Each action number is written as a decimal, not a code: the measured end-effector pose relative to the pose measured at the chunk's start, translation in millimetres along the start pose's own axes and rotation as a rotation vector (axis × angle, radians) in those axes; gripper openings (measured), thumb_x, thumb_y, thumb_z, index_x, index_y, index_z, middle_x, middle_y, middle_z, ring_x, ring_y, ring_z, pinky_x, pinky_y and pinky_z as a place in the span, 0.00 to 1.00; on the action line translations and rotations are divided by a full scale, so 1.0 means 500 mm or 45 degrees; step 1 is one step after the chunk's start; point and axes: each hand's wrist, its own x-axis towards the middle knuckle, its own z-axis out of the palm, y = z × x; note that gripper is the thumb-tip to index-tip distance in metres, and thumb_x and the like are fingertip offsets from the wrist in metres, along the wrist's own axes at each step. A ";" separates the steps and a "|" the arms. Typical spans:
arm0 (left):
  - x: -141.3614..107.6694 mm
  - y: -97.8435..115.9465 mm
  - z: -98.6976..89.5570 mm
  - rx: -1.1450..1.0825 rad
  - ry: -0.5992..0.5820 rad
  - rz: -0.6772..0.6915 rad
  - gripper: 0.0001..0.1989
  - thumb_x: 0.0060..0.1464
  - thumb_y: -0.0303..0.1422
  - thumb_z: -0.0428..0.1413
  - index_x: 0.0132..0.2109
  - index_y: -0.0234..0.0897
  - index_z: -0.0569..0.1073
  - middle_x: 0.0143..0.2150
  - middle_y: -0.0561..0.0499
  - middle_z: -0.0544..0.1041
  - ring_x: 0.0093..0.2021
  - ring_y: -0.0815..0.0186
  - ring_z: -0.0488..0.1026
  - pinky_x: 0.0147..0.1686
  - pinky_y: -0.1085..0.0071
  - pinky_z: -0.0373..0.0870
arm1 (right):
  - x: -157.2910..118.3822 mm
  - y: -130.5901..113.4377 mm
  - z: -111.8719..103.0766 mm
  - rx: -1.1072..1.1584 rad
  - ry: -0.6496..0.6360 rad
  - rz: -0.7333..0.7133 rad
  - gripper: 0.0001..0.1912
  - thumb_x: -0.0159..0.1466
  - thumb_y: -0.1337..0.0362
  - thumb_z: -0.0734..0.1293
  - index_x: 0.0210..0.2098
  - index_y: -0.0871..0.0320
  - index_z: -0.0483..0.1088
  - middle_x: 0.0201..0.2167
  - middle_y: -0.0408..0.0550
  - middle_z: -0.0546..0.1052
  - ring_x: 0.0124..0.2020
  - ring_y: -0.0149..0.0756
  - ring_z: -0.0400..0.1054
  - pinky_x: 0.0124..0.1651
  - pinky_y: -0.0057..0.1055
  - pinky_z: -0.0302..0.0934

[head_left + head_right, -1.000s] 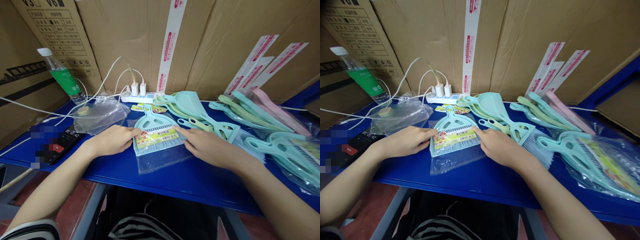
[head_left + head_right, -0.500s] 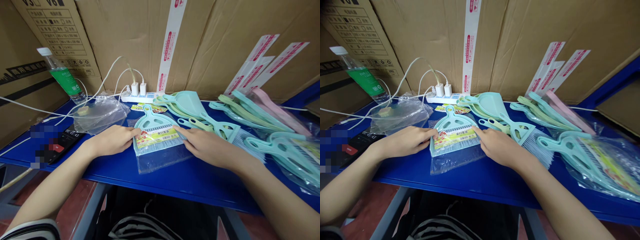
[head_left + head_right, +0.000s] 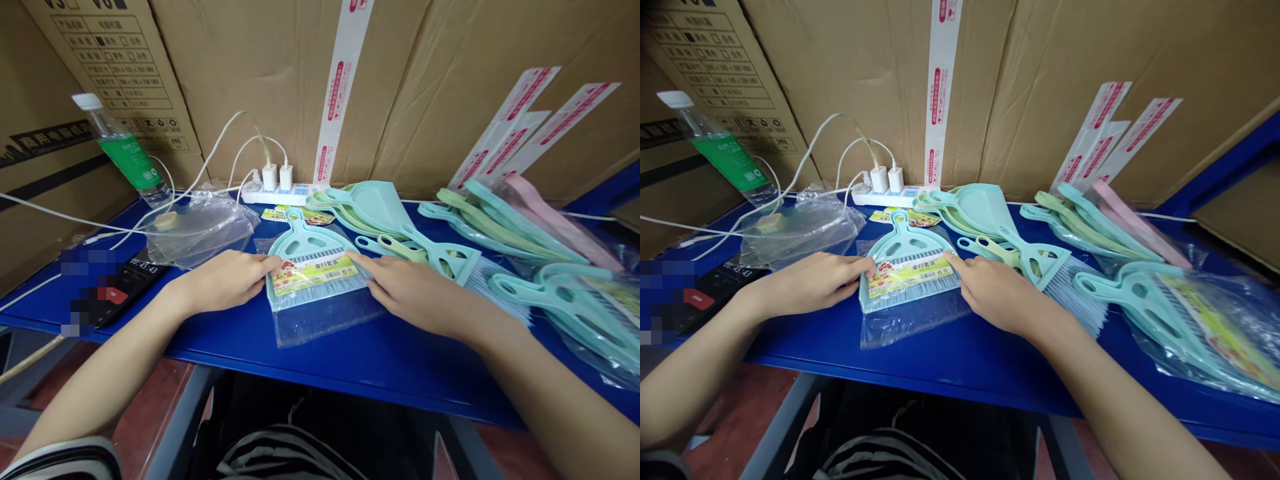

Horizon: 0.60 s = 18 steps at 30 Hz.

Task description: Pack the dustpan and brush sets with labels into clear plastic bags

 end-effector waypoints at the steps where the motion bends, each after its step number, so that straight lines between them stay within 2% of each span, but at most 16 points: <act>1: 0.000 0.000 0.000 0.003 -0.006 -0.001 0.06 0.62 0.27 0.44 0.42 0.39 0.64 0.38 0.49 0.78 0.30 0.63 0.75 0.27 0.69 0.62 | 0.000 0.000 0.000 0.000 0.007 -0.007 0.29 0.65 0.69 0.51 0.65 0.65 0.58 0.43 0.59 0.79 0.40 0.47 0.75 0.39 0.40 0.67; 8: 0.001 0.003 -0.004 0.017 -0.031 -0.013 0.05 0.62 0.27 0.44 0.40 0.39 0.63 0.36 0.50 0.78 0.30 0.63 0.75 0.27 0.69 0.62 | 0.001 -0.004 -0.003 0.020 -0.042 0.026 0.30 0.66 0.69 0.50 0.66 0.68 0.57 0.45 0.62 0.78 0.42 0.49 0.74 0.41 0.42 0.67; 18: 0.000 0.006 -0.006 0.032 -0.056 -0.036 0.05 0.62 0.27 0.44 0.40 0.39 0.64 0.37 0.49 0.78 0.31 0.63 0.75 0.27 0.69 0.62 | 0.001 -0.001 0.002 -0.014 0.010 -0.012 0.29 0.65 0.69 0.50 0.65 0.68 0.58 0.43 0.60 0.79 0.41 0.47 0.74 0.40 0.40 0.68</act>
